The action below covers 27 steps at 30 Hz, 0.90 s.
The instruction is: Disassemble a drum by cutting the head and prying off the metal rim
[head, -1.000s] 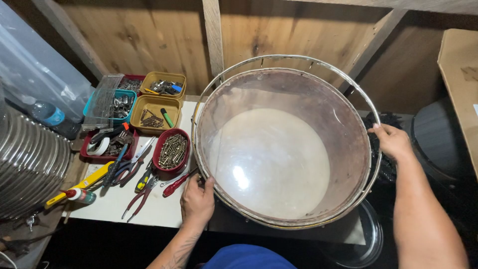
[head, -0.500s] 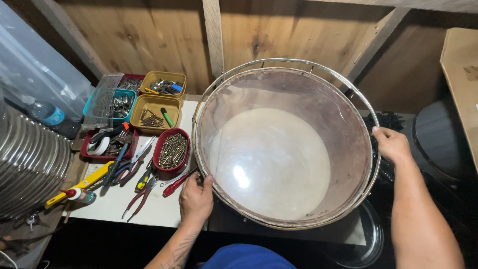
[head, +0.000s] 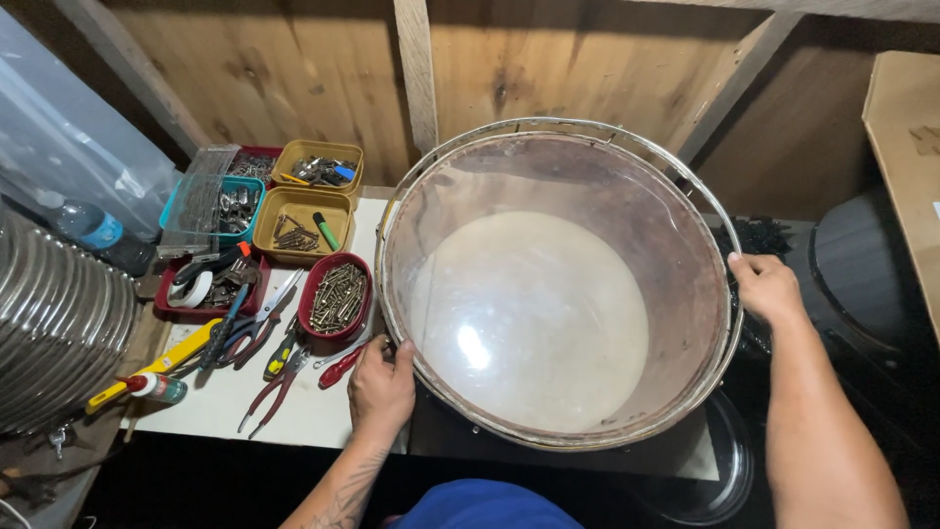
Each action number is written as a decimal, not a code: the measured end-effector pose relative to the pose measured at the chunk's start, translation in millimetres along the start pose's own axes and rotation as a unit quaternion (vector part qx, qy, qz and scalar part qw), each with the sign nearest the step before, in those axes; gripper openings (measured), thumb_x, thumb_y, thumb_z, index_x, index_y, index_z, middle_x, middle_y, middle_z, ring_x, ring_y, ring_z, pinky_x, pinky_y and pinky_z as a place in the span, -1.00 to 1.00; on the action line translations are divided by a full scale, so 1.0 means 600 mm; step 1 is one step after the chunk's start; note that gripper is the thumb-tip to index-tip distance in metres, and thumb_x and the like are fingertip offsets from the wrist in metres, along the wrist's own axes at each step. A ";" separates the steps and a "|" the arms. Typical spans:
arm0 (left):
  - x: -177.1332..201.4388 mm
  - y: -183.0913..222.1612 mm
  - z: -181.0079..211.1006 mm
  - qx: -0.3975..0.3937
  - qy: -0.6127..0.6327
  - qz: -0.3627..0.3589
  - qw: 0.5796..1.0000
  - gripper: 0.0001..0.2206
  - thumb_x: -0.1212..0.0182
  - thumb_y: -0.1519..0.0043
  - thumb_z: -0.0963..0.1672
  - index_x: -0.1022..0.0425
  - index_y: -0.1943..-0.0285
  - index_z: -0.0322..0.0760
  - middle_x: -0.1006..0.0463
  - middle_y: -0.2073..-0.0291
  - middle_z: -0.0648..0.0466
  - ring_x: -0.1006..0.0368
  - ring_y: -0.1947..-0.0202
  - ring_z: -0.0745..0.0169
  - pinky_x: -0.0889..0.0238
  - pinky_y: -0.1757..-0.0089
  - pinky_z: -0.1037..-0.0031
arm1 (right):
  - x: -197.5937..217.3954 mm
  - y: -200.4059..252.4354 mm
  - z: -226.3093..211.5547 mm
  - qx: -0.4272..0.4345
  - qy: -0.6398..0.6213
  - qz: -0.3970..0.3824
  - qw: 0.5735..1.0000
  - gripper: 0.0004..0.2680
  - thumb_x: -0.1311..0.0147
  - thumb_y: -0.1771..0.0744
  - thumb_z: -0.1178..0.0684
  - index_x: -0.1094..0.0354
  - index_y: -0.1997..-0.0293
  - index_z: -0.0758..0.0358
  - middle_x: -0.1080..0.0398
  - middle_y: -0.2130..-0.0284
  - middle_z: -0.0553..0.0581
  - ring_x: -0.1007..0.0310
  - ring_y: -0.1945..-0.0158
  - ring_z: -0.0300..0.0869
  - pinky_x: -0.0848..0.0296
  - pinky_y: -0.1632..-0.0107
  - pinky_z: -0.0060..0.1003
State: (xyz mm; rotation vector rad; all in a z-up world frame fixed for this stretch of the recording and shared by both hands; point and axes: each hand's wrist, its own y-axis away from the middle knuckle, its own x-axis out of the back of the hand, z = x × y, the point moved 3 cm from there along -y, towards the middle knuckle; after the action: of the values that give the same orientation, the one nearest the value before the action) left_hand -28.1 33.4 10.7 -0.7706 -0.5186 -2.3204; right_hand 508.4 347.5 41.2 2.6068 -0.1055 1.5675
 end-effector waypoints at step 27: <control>0.051 -0.017 0.057 0.062 -0.024 -0.050 0.997 -0.53 -0.19 -0.19 0.10 -0.53 -0.16 -0.21 -0.68 0.06 0.01 -0.58 -0.01 -0.04 -0.39 -0.02 0.16 | 0.003 0.033 -0.013 -0.055 -0.030 -0.022 0.998 -0.60 0.01 -0.41 -0.26 -0.46 -0.25 0.22 -0.41 -0.18 0.44 -0.34 -0.27 0.25 -0.24 -0.28 0.02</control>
State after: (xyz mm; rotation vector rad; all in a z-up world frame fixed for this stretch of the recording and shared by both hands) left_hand -40.6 45.4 54.4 -0.7573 -0.7302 -2.3413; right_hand 500.3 328.7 47.2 2.5547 -0.1348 1.4262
